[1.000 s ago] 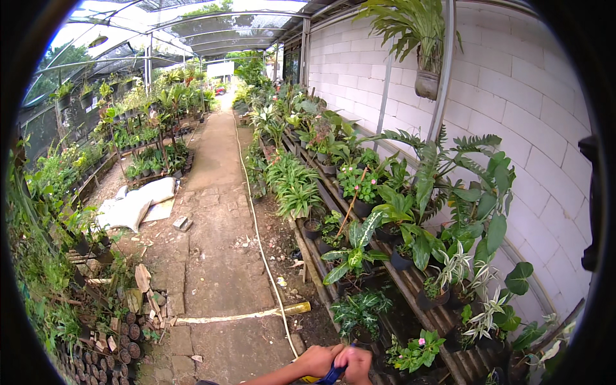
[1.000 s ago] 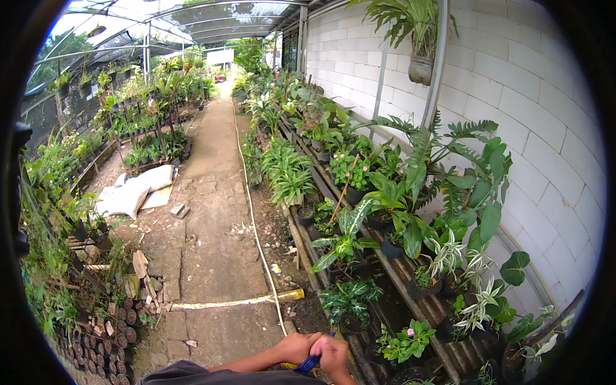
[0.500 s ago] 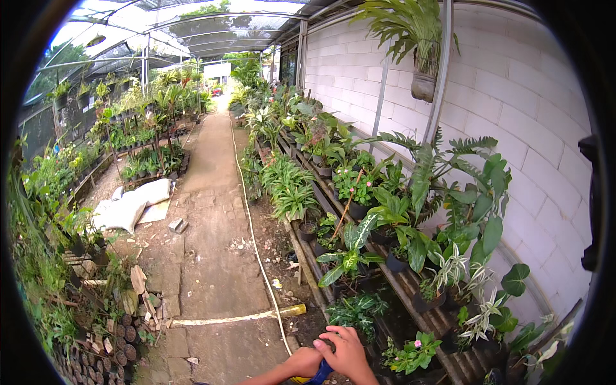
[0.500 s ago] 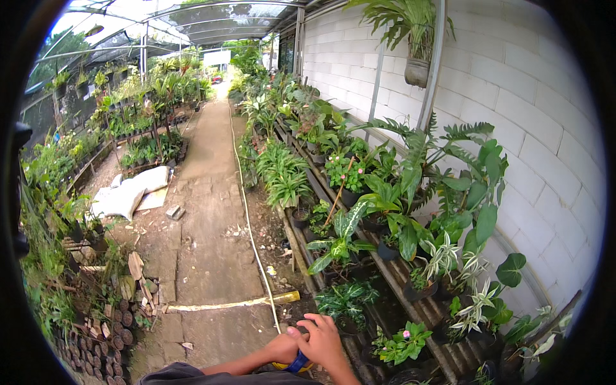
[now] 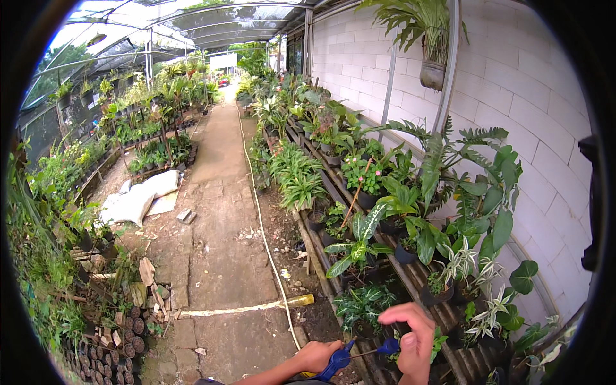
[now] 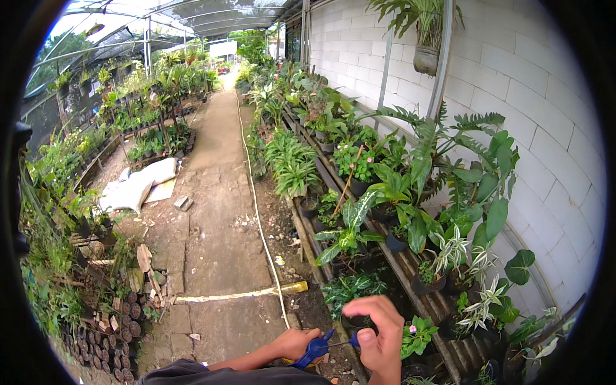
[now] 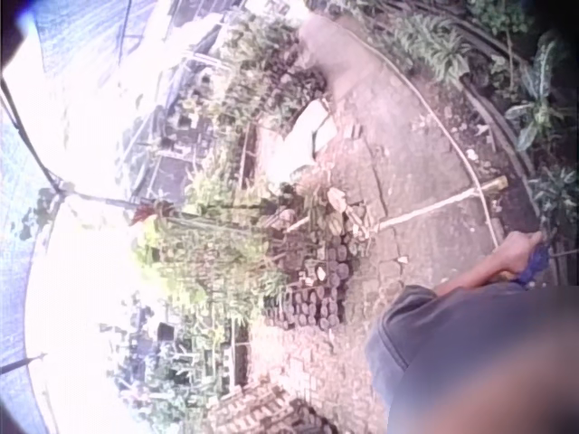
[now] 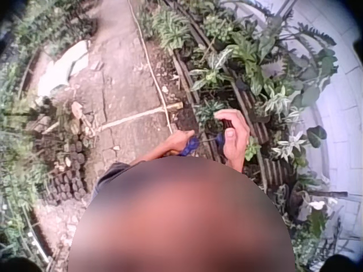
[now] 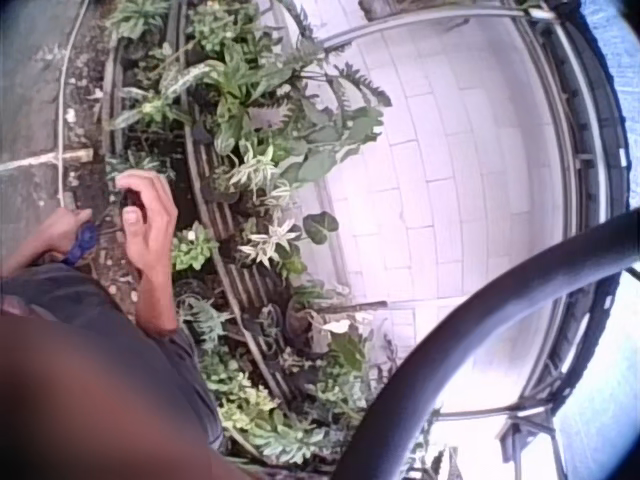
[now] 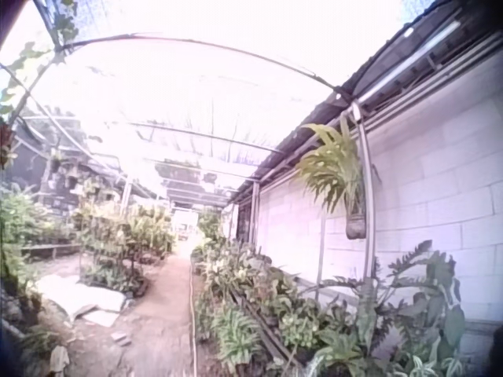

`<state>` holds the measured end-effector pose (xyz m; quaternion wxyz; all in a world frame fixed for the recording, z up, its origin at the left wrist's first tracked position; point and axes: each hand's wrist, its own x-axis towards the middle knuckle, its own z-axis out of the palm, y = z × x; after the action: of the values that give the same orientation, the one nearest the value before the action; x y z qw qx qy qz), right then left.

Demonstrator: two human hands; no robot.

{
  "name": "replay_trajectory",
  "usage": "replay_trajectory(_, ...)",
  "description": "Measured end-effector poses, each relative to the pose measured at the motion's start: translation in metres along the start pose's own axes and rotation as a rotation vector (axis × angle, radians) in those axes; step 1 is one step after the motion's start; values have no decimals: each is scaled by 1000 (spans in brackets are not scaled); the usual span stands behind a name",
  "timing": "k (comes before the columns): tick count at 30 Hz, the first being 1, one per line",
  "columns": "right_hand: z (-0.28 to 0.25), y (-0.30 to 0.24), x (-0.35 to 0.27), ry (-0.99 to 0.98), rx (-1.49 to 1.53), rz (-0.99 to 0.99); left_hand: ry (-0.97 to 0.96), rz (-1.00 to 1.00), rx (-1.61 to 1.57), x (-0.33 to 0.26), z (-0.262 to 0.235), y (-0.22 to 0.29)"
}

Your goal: The person uses a yellow and blue handheld sprayer to mist water onto potted plants arranged on wooden shelves in a greenhouse. They walk along the aisle, repeatedly pumping the sprayer and directing the mist at different plants on both sides of the aisle.

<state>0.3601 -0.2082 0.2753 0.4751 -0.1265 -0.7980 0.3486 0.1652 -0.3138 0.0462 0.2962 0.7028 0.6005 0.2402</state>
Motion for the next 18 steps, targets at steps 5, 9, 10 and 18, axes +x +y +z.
replay_trajectory(5,90,44,-28,-619,-597,218,124,316,-43,9,17,-28)
replay_trajectory(9,124,107,-95,-213,-280,160,22,122,113,4,14,-28)
replay_trajectory(10,123,114,-105,-5,-23,208,-62,-18,168,1,10,-24)
replay_trajectory(18,55,47,-59,-65,664,270,34,-16,52,-9,-12,6)
